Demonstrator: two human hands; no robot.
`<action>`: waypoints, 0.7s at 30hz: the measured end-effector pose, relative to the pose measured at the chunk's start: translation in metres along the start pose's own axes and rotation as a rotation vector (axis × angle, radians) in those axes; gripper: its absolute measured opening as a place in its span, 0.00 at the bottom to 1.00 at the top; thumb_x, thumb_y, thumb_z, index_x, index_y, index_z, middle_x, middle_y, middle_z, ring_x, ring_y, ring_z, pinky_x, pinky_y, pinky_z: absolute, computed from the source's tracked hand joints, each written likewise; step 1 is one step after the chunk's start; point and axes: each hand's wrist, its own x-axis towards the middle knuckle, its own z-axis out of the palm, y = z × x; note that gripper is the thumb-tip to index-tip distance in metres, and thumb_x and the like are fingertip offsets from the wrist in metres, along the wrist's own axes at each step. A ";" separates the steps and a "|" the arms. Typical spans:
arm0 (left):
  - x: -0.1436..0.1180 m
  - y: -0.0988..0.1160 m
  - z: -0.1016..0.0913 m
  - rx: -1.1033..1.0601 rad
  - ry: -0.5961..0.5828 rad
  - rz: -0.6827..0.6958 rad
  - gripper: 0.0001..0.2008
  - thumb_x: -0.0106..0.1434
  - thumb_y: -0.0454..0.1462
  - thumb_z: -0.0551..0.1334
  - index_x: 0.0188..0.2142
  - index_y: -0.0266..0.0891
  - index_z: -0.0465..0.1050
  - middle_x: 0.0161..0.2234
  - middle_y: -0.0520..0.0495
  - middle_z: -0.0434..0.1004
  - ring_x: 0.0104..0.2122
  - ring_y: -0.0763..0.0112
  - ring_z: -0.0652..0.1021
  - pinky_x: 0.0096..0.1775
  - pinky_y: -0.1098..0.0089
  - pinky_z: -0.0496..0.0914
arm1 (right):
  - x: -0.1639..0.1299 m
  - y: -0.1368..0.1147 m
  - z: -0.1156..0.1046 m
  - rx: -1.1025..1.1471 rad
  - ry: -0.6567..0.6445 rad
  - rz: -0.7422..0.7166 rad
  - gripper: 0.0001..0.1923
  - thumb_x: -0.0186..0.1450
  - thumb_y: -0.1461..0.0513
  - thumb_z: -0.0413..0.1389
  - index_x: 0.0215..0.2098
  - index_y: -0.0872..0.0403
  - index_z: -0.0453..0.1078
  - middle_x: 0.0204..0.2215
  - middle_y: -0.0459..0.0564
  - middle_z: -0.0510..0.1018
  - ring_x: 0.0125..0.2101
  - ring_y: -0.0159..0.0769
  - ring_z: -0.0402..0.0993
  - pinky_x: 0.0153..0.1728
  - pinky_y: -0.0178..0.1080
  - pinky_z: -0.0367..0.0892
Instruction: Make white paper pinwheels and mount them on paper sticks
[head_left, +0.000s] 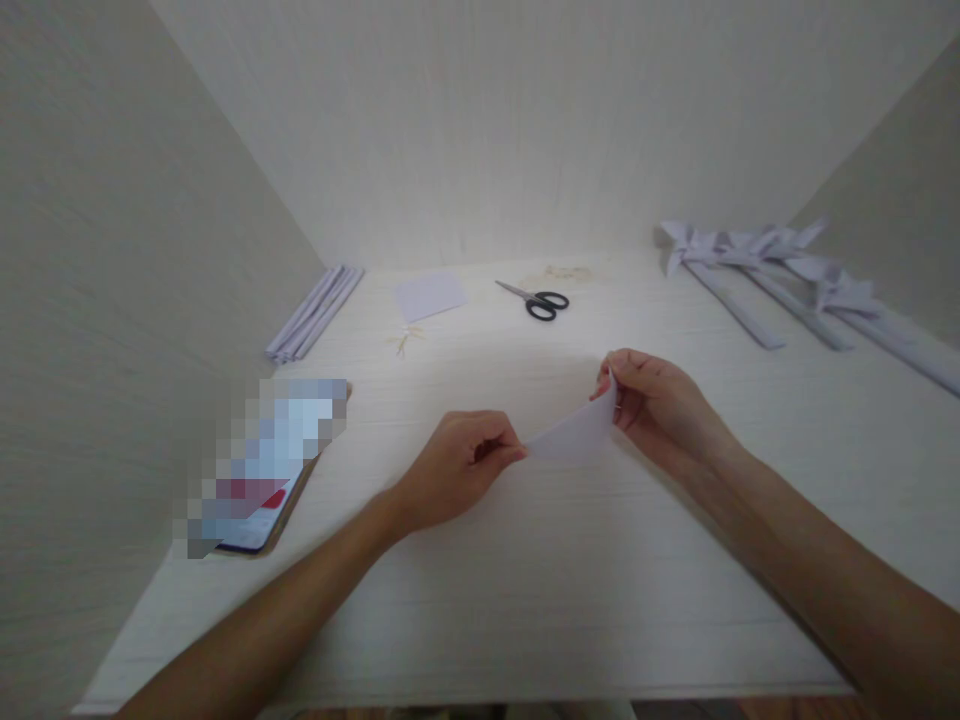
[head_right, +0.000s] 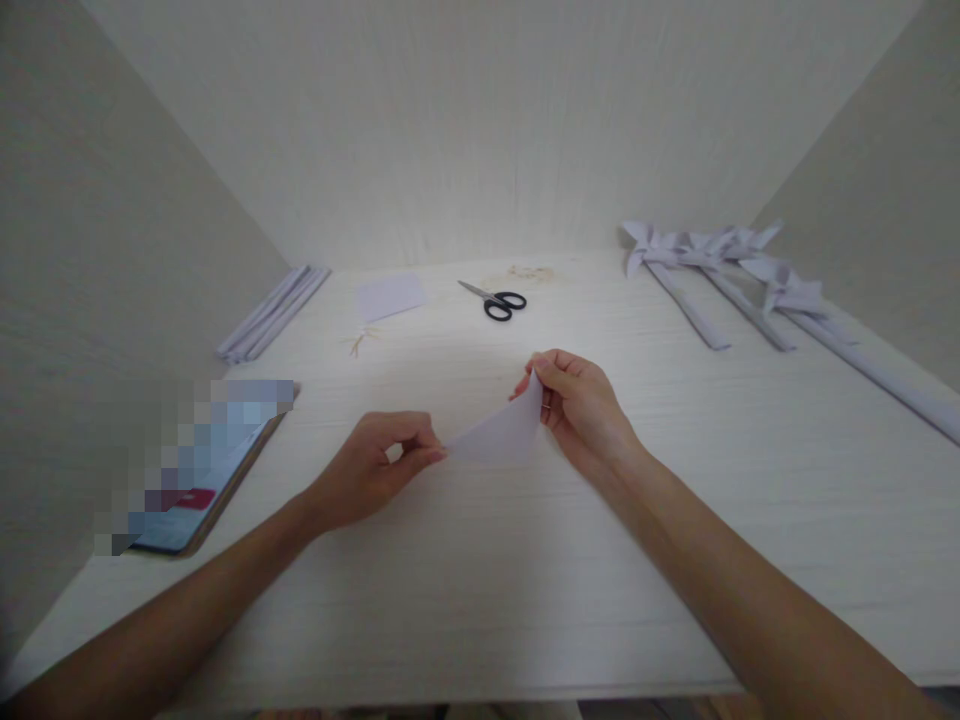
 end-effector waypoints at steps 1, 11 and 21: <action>0.001 0.000 0.001 -0.002 -0.007 -0.010 0.12 0.56 0.37 0.55 0.19 0.35 0.61 0.16 0.55 0.60 0.19 0.80 0.61 0.23 0.77 0.55 | 0.001 0.001 0.001 -0.036 0.016 -0.055 0.08 0.54 0.63 0.51 0.18 0.55 0.60 0.14 0.42 0.66 0.15 0.25 0.61 0.18 0.31 0.57; 0.009 0.012 0.000 -0.050 0.061 0.006 0.12 0.58 0.37 0.52 0.20 0.36 0.57 0.18 0.56 0.57 0.21 0.80 0.61 0.24 0.77 0.55 | 0.024 -0.012 0.018 -0.361 0.262 -0.501 0.07 0.54 0.62 0.50 0.19 0.53 0.62 0.14 0.41 0.59 0.15 0.26 0.52 0.16 0.32 0.48; 0.006 -0.008 -0.009 -0.094 -0.056 0.076 0.12 0.57 0.37 0.53 0.19 0.36 0.58 0.18 0.55 0.57 0.22 0.79 0.60 0.25 0.75 0.55 | 0.015 -0.009 0.008 -0.029 0.050 -0.037 0.08 0.51 0.64 0.53 0.16 0.56 0.61 0.15 0.44 0.70 0.16 0.25 0.62 0.18 0.30 0.58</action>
